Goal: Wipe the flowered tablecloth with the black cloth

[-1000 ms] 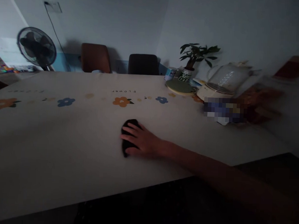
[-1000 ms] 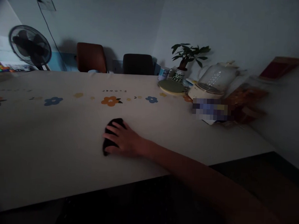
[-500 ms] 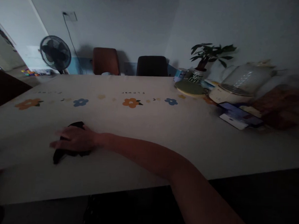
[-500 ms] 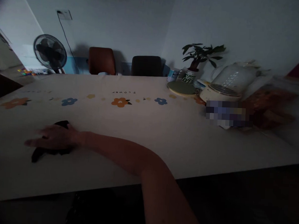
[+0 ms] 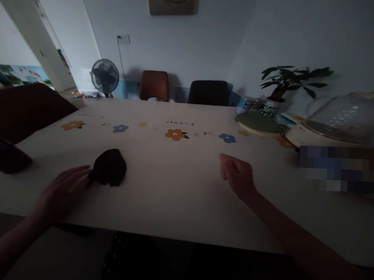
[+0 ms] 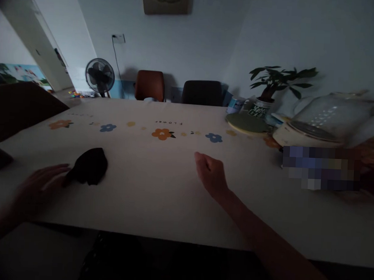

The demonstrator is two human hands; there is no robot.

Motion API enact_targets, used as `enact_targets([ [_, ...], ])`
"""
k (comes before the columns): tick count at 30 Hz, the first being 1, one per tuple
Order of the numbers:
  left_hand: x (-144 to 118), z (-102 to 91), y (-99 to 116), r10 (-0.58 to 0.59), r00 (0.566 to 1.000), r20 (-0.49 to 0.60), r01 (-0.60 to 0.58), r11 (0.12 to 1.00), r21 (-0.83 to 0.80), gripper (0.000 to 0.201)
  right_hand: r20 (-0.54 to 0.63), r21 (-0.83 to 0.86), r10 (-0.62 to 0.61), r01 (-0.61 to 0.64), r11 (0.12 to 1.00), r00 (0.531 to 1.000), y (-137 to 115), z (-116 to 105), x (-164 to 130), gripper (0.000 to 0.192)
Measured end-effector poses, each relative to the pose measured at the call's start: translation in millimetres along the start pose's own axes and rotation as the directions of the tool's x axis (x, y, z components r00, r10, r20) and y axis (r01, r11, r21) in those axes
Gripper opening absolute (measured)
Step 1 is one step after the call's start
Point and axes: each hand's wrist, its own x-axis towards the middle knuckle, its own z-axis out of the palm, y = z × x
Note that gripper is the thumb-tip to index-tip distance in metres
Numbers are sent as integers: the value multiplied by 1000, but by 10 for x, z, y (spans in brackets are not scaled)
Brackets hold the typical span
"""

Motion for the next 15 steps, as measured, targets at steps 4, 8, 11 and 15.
enact_targets([
  [4, 364, 196, 340, 48, 964, 262, -65, 996, 57, 58, -102, -125, -93, 80, 989, 990, 114, -251, -164, 49],
  [8, 617, 220, 380, -16, 917, 398, -34, 992, 120, 60, -71, -199, -243, 225, 954, 967, 159, -294, -250, 47],
  [11, 792, 233, 270, -37, 887, 460, -53, 982, 183, 59, -23, -230, -349, 334, 914, 937, 172, -264, -252, 44],
  [15, 1140, 304, 161, -48, 888, 457, -91, 957, 276, 54, 57, -274, -542, 535, 799, 839, 200, -221, -242, 41],
])
